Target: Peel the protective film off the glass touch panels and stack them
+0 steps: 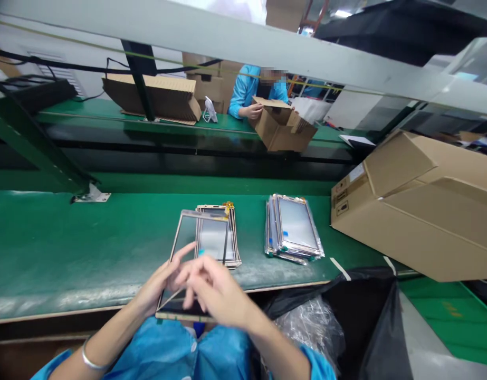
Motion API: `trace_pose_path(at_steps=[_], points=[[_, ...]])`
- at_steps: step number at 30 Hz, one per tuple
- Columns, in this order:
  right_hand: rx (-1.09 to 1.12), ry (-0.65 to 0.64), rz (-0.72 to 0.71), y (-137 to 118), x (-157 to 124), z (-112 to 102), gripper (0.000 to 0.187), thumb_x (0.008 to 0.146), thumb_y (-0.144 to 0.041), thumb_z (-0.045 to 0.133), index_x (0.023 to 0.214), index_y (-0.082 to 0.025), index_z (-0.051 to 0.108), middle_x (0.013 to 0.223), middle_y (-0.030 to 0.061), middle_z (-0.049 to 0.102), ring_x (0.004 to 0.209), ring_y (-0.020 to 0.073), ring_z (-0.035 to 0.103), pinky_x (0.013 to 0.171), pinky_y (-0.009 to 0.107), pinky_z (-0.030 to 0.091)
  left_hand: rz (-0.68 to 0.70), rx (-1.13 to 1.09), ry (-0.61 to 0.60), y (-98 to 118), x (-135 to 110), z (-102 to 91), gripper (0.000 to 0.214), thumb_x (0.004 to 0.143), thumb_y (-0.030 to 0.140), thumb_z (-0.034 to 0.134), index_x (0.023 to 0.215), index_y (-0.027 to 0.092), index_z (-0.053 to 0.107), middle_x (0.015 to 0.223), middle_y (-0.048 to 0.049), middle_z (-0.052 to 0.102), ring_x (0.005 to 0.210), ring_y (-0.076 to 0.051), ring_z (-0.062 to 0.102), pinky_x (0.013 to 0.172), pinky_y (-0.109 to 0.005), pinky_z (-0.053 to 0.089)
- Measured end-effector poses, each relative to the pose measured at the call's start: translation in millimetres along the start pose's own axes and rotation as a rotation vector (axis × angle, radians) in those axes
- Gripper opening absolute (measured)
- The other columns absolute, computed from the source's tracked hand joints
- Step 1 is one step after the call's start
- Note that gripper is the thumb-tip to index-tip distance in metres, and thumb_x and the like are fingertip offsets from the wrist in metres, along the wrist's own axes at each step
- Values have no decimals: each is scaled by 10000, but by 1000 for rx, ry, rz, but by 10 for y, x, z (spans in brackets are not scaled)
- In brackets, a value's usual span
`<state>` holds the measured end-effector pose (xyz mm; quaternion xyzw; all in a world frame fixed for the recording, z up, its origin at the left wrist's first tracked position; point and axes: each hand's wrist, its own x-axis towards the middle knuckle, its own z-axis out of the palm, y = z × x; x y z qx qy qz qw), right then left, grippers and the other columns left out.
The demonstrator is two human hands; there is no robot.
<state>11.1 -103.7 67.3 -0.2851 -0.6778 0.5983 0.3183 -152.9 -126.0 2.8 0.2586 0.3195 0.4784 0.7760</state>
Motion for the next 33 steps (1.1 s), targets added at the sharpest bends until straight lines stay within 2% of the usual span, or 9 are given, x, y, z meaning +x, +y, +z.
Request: trace_pose_path(at_steps=[2,6,8,9,11,13,15,18,33], points=[[113,88,-135,-218,333,-255,188,945,-315,434,783,-221,416,895,39,657,669,124,642,580,262,522,-40,-80,-35,-70,-16,-9,679,859,629,449,1363,176,434,1210,-191,640,1107,-319,610,794,-377,533],[-197,1166,-826,-435,496,-829,119,923,-244,498,822,-226,438,1071,36,640,999,157,625,890,390,498,15,-95,-35,-65,-83,-35,627,840,545,566,1354,213,428,1228,-171,635,1107,-300,615,795,-359,543],[-361,1451,-948,-293,291,-876,94,903,-204,533,848,-220,459,1013,39,654,959,171,635,879,403,496,72,-39,32,13,-108,-50,577,859,338,626,1376,240,389,1258,-149,621,1132,-287,602,822,-349,540],[-402,1425,-885,-155,146,-813,80,892,-184,547,860,-212,479,912,29,665,866,170,650,820,386,516,109,-20,72,60,-116,-51,579,868,272,620,1388,249,368,1271,-142,613,1142,-281,596,837,-346,538],[-415,1128,-557,197,-165,-555,78,850,-131,587,872,-192,544,750,-7,637,697,143,637,698,310,535,198,-11,135,143,-122,-33,568,890,248,588,1402,258,343,1278,-132,609,1146,-273,594,853,-343,537],[-357,830,-245,540,-422,-228,68,846,-126,579,874,-187,592,778,10,629,691,139,632,628,262,540,282,-3,172,195,-121,15,543,901,256,570,1399,267,351,1262,-116,624,1135,-260,603,848,-327,542],[-297,714,-114,766,-569,36,71,851,-135,564,870,-191,603,806,23,619,719,143,631,616,246,539,330,24,185,211,-121,79,517,903,256,567,1383,282,377,1240,-97,641,1121,-250,613,833,-314,549],[-299,722,-102,859,-612,182,80,850,-130,564,864,-200,600,834,26,604,772,143,621,655,240,528,360,69,191,191,-135,164,477,905,254,563,1357,297,416,1218,-83,657,1106,-248,624,823,-320,558],[-442,686,-198,700,-589,64,123,869,-91,534,840,-209,559,793,6,581,752,129,577,676,234,476,507,209,92,46,-300,314,369,936,220,505,1277,363,508,1205,-54,666,1103,-246,626,865,-382,553]])
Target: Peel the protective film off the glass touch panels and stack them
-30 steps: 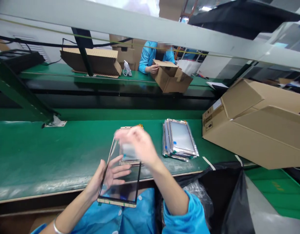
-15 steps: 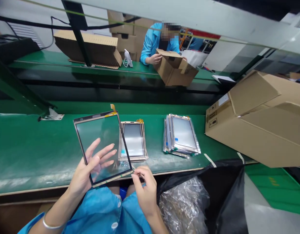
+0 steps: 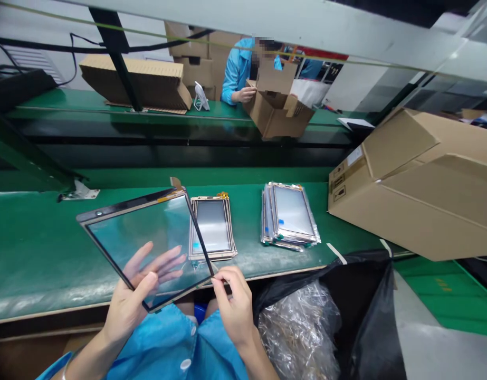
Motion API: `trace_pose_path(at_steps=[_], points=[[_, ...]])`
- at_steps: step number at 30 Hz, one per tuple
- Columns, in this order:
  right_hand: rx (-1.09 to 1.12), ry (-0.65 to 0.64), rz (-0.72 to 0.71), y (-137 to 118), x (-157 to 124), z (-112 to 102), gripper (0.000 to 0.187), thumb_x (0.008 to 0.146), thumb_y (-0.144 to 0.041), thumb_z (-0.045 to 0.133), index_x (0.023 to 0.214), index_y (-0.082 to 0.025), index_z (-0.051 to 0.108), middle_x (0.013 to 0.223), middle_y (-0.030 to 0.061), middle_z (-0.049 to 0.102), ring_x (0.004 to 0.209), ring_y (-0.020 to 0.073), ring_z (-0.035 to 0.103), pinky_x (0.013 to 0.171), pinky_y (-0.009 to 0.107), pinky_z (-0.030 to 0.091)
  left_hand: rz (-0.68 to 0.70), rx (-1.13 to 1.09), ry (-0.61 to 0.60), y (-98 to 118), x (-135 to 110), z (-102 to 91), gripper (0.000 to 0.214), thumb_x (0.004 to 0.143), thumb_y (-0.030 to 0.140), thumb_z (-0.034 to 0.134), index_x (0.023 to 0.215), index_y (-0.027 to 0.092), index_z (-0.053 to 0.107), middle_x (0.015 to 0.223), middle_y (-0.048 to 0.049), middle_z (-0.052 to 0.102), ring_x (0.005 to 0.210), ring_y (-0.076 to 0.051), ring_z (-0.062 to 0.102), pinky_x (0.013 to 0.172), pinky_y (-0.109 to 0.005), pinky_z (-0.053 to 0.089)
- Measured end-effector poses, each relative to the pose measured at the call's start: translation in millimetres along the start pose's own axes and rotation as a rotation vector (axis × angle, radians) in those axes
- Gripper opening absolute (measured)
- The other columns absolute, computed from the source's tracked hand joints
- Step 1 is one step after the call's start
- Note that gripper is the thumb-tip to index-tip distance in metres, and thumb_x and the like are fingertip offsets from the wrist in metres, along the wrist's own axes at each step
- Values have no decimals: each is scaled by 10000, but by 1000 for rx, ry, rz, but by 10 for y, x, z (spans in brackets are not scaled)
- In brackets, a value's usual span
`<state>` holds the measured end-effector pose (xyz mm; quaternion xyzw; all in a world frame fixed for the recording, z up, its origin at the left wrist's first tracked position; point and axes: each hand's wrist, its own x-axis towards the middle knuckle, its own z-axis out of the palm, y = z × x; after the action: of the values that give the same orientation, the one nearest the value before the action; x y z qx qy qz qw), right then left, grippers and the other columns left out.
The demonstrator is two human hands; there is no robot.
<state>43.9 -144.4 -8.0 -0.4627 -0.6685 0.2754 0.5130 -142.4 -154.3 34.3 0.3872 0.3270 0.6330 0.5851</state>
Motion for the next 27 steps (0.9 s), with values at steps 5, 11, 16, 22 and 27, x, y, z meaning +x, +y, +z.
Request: trace_pose_path(at_steps=[5,11,16,22,27], points=[[14,57,-40,-20,1,-20,141,857,-81,549,885,-216,583,810,1,598,777,129,598,701,238,491,13,-21,43,38,-45,71,352,933,235,516,1260,365,511,1180,-42,681,1073,-233,645,850,-362,557],[25,104,-79,-40,-21,-8,182,833,-51,550,874,-218,609,796,4,614,748,138,609,694,266,501,-21,-17,196,93,-97,188,348,894,284,581,1232,341,523,1130,-35,705,1041,-236,661,835,-358,550],[36,66,-86,-48,-17,-46,204,832,-32,539,888,-223,587,801,10,601,753,146,597,688,273,496,-58,14,202,108,-134,153,434,878,321,598,1290,392,479,1139,-23,702,1064,-250,647,879,-401,519],[15,27,-33,-68,31,-19,157,864,-70,482,821,-213,530,751,-4,541,699,132,543,646,249,457,-20,37,210,25,-209,226,437,894,328,573,1307,413,458,1135,-12,704,1066,-245,645,893,-417,513],[46,-204,-92,-294,-221,-102,154,887,-96,449,811,-217,509,743,6,532,693,137,535,624,244,450,143,50,355,-19,98,229,443,871,281,612,1278,402,485,1172,16,679,1077,-208,638,873,-335,533]])
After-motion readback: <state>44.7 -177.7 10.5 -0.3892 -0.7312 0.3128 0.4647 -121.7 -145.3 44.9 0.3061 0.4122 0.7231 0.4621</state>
